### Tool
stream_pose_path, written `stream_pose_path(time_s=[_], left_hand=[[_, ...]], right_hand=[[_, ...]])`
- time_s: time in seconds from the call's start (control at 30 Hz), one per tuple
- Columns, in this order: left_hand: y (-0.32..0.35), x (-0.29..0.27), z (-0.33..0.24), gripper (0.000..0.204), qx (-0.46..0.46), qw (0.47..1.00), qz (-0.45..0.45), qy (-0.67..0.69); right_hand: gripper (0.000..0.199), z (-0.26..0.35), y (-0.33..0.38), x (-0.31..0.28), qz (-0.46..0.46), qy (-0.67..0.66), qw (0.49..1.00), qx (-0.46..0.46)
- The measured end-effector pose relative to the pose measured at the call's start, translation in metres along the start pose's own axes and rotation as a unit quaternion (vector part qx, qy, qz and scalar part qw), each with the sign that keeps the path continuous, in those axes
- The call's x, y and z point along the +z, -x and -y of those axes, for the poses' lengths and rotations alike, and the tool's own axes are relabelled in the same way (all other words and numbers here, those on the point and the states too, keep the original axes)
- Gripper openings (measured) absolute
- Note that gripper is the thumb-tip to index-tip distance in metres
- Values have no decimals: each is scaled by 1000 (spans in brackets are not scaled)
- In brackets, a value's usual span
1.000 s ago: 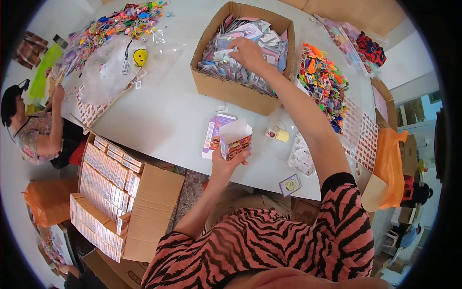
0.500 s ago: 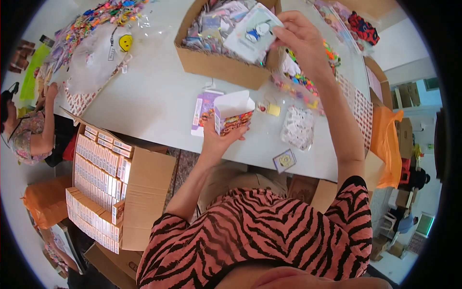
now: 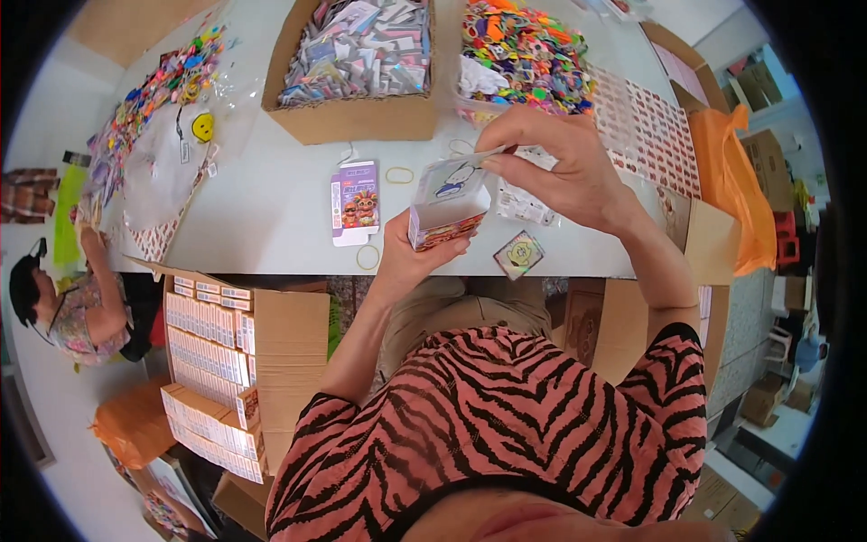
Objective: Packing small product boxes with pouches and placing them into a larger shipping carton.
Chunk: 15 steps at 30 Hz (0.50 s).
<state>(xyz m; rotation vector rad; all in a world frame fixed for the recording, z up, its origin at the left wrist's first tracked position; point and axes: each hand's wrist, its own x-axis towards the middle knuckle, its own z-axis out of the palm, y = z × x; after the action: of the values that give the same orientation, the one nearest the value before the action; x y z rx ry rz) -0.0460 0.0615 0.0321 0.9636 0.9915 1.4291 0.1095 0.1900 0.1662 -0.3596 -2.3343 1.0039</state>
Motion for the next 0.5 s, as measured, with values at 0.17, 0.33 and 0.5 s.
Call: stream_pose_path(time_s=[0.17, 0.33, 0.5], left_hand=[[-7, 15, -11, 34, -3, 1000, 29, 1], [-4, 17, -1, 32, -9, 999, 25, 31], [-8, 23, 3, 30, -26, 998, 3, 63]], right_hand=[[12, -12, 21, 5, -57, 108, 988, -96], [21, -15, 35, 13, -116, 263, 942, -174], [42, -32, 47, 21, -106, 285, 937, -173]])
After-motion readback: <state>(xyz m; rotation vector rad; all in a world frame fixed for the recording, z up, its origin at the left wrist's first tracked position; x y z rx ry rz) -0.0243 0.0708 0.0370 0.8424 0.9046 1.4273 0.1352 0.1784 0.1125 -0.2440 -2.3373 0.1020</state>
